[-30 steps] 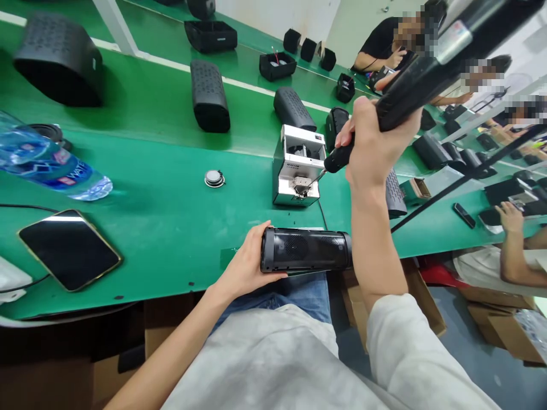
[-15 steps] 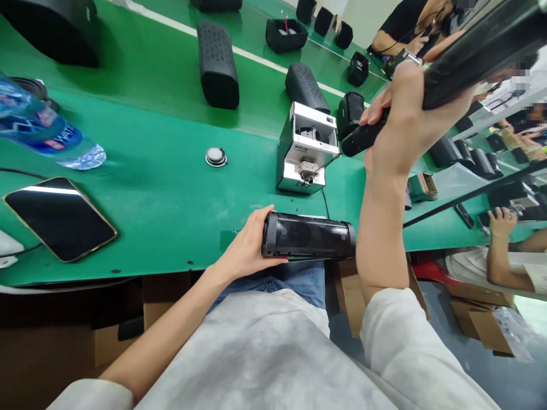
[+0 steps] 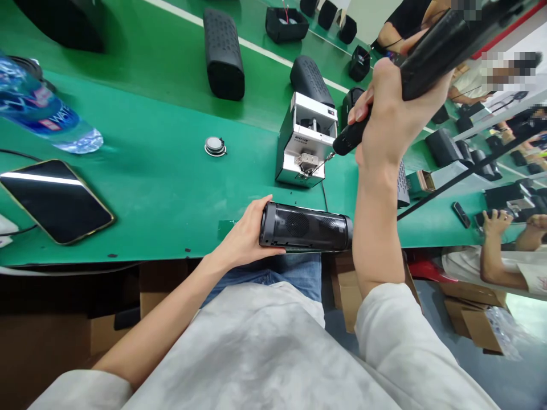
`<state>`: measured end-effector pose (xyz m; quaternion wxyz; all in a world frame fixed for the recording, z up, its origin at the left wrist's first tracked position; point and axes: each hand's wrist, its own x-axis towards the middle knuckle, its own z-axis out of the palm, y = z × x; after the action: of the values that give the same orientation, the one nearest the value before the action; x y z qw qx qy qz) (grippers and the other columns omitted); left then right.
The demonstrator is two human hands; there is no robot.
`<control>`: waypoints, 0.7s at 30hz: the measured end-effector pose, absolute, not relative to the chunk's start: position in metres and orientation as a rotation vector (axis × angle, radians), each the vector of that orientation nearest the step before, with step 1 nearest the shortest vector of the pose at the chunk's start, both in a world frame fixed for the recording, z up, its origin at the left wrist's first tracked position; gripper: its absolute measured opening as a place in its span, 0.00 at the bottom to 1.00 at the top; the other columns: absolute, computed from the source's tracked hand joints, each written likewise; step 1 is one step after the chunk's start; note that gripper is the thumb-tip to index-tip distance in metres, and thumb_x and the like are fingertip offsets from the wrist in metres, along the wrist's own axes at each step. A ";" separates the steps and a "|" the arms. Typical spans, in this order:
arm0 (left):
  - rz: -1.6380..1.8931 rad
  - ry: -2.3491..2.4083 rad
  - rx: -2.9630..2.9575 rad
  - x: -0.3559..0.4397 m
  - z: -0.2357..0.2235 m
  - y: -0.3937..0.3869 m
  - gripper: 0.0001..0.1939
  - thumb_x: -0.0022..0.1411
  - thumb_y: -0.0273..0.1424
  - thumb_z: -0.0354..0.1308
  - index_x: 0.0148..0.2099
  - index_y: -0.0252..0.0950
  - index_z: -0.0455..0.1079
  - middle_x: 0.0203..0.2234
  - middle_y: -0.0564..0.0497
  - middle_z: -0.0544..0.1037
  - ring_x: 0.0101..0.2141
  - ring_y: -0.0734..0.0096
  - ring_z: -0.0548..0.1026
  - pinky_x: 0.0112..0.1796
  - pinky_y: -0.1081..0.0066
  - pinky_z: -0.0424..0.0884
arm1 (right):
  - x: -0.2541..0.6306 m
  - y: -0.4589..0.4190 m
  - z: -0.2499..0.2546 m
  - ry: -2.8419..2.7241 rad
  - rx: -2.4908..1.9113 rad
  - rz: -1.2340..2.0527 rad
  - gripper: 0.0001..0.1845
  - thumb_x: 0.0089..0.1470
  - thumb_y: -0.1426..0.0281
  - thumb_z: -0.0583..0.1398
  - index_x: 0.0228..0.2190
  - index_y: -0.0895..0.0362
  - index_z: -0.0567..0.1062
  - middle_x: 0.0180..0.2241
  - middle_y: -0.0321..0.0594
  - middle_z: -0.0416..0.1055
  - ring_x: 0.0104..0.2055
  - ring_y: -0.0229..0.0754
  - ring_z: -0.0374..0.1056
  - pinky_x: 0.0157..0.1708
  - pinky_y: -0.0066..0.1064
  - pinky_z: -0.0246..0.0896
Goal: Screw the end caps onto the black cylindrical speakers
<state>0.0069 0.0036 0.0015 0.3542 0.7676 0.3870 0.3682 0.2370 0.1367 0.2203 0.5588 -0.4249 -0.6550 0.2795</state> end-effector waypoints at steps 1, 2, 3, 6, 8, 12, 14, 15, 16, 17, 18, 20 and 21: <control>0.959 0.997 1.986 0.007 0.001 0.003 0.69 0.59 0.45 0.81 0.84 0.46 0.36 0.73 0.32 0.61 0.73 0.32 0.65 0.71 0.36 0.67 | 0.239 0.122 0.222 -1.528 -0.996 0.676 0.21 0.59 0.43 0.73 0.37 0.40 0.73 0.30 0.30 0.68 0.34 0.44 0.74 0.29 0.45 0.76; 0.968 0.991 1.991 0.007 0.000 0.003 0.70 0.59 0.46 0.80 0.85 0.45 0.35 0.73 0.32 0.61 0.73 0.32 0.65 0.71 0.36 0.67 | 0.240 0.107 0.225 -1.515 -0.991 0.693 0.21 0.60 0.43 0.72 0.35 0.42 0.73 0.30 0.31 0.68 0.34 0.45 0.76 0.27 0.43 0.75; 0.979 0.984 1.997 0.007 -0.001 0.003 0.70 0.59 0.46 0.80 0.85 0.45 0.34 0.73 0.31 0.61 0.73 0.31 0.65 0.71 0.36 0.67 | 0.241 0.092 0.229 -1.507 -0.985 0.707 0.22 0.61 0.44 0.72 0.33 0.44 0.72 0.29 0.31 0.67 0.34 0.45 0.77 0.25 0.41 0.74; 1.019 0.944 2.010 0.007 -0.005 0.004 0.73 0.60 0.49 0.79 0.86 0.44 0.30 0.74 0.30 0.60 0.72 0.30 0.64 0.70 0.33 0.67 | 0.237 0.051 0.244 -1.524 -0.921 0.702 0.24 0.62 0.50 0.72 0.26 0.48 0.69 0.26 0.30 0.61 0.28 0.41 0.75 0.21 0.34 0.69; 1.053 0.908 2.016 0.007 -0.007 0.004 0.74 0.59 0.51 0.80 0.86 0.45 0.28 0.75 0.29 0.59 0.72 0.29 0.64 0.69 0.32 0.67 | 0.226 0.030 0.251 -1.511 -0.811 0.644 0.29 0.60 0.57 0.74 0.21 0.51 0.64 0.23 0.28 0.54 0.20 0.34 0.66 0.17 0.30 0.63; 1.107 0.867 2.036 0.008 -0.011 0.005 0.75 0.58 0.48 0.81 0.86 0.48 0.28 0.75 0.30 0.59 0.74 0.30 0.62 0.70 0.30 0.66 | 0.196 -0.005 0.250 -1.456 -0.675 0.658 0.38 0.61 0.62 0.75 0.19 0.56 0.55 0.21 0.27 0.50 0.15 0.25 0.47 0.13 0.27 0.56; 1.126 0.862 2.024 0.009 -0.013 0.005 0.75 0.57 0.47 0.82 0.86 0.48 0.29 0.76 0.31 0.59 0.74 0.30 0.62 0.70 0.29 0.65 | 0.184 -0.017 0.244 -1.490 -0.614 0.713 0.36 0.66 0.61 0.73 0.21 0.56 0.56 0.21 0.27 0.49 0.15 0.27 0.48 0.13 0.26 0.55; 1.133 0.860 2.014 0.009 -0.013 0.005 0.76 0.56 0.48 0.82 0.86 0.49 0.29 0.76 0.31 0.59 0.74 0.30 0.62 0.71 0.29 0.65 | 0.179 -0.021 0.242 -1.512 -0.592 0.744 0.34 0.68 0.61 0.72 0.22 0.55 0.58 0.20 0.27 0.49 0.15 0.28 0.49 0.14 0.26 0.55; 1.140 0.857 2.007 0.010 -0.014 0.005 0.76 0.55 0.48 0.83 0.86 0.49 0.30 0.76 0.31 0.59 0.75 0.29 0.61 0.71 0.29 0.64 | 0.174 -0.024 0.241 -1.515 -0.595 0.761 0.32 0.69 0.62 0.71 0.23 0.54 0.59 0.20 0.27 0.48 0.16 0.29 0.51 0.15 0.26 0.56; 1.145 0.855 2.005 0.010 -0.014 0.006 0.77 0.55 0.50 0.83 0.86 0.49 0.30 0.76 0.31 0.59 0.75 0.29 0.61 0.71 0.28 0.64 | 0.170 -0.027 0.241 -1.512 -0.622 0.770 0.30 0.70 0.65 0.70 0.23 0.54 0.59 0.21 0.28 0.48 0.16 0.29 0.52 0.15 0.27 0.56; 1.150 0.852 2.007 0.010 -0.014 0.006 0.77 0.54 0.51 0.82 0.86 0.49 0.29 0.76 0.31 0.58 0.75 0.29 0.61 0.71 0.28 0.64 | 0.165 -0.028 0.241 -1.491 -0.657 0.769 0.29 0.70 0.68 0.69 0.22 0.55 0.59 0.21 0.28 0.50 0.17 0.29 0.53 0.16 0.27 0.56; 1.160 0.844 2.027 0.010 -0.014 0.005 0.78 0.55 0.52 0.82 0.86 0.48 0.28 0.77 0.30 0.57 0.76 0.29 0.59 0.72 0.29 0.63 | 0.156 -0.030 0.241 -1.448 -0.705 0.735 0.28 0.66 0.75 0.67 0.21 0.56 0.59 0.22 0.28 0.52 0.18 0.28 0.53 0.16 0.27 0.54; 1.165 0.840 2.039 0.010 -0.014 0.005 0.78 0.55 0.52 0.82 0.86 0.49 0.27 0.78 0.30 0.55 0.76 0.29 0.59 0.72 0.29 0.63 | 0.153 -0.030 0.239 -1.442 -0.712 0.712 0.27 0.65 0.76 0.67 0.20 0.56 0.59 0.22 0.28 0.52 0.18 0.28 0.53 0.16 0.27 0.53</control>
<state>0.0103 0.0046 -0.0140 0.3184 0.7750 0.3194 0.4427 0.1532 -0.0298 0.2395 0.6375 -0.3119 -0.6317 0.3119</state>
